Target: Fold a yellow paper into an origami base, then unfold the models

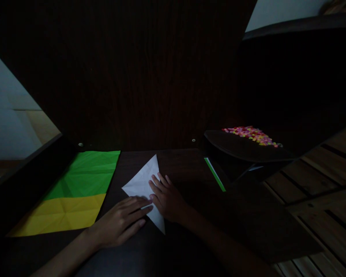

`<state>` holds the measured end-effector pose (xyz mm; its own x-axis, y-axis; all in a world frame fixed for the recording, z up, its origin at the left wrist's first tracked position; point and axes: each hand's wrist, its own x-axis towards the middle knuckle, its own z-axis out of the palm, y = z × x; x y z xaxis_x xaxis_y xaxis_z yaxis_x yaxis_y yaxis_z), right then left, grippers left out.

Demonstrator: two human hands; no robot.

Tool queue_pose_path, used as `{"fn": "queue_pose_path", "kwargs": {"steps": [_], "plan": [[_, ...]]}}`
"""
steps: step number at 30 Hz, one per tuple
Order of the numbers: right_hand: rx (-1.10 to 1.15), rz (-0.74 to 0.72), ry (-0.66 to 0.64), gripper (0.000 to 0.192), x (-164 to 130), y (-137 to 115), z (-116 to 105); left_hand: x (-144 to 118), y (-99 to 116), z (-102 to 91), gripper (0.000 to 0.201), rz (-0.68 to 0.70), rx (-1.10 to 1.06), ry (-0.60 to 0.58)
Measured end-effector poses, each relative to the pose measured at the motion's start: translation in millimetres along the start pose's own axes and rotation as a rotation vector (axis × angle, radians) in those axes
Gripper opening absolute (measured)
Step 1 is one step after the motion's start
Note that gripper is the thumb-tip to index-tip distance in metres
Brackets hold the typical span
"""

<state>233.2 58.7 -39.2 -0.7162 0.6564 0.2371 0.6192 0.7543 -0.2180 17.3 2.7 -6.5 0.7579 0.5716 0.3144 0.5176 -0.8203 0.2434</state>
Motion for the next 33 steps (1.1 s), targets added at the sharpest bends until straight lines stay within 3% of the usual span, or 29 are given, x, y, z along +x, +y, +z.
{"fn": "queue_pose_path", "kwargs": {"steps": [4,12,16,23,33], "plan": [[0.011,0.004,-0.005,0.048,0.4,3.4,0.5,0.2,-0.3,-0.6,0.032,-0.029,0.013,-0.056],[0.006,0.035,0.036,0.047,1.8,6.8,-1.9,-3.7,-9.1,3.9,0.033,-0.180,0.129,0.056],[-0.023,-0.010,0.069,0.042,1.4,6.2,-5.7,-7.4,-13.0,8.9,0.045,-0.262,0.222,0.083],[0.043,-0.142,0.089,0.036,-1.4,6.2,-5.6,-10.9,-21.1,17.1,0.070,-0.332,0.279,0.010],[0.122,-0.238,-0.071,0.040,-2.0,3.5,-14.5,-15.3,-23.5,21.2,0.059,-0.347,0.281,-0.064]]}}
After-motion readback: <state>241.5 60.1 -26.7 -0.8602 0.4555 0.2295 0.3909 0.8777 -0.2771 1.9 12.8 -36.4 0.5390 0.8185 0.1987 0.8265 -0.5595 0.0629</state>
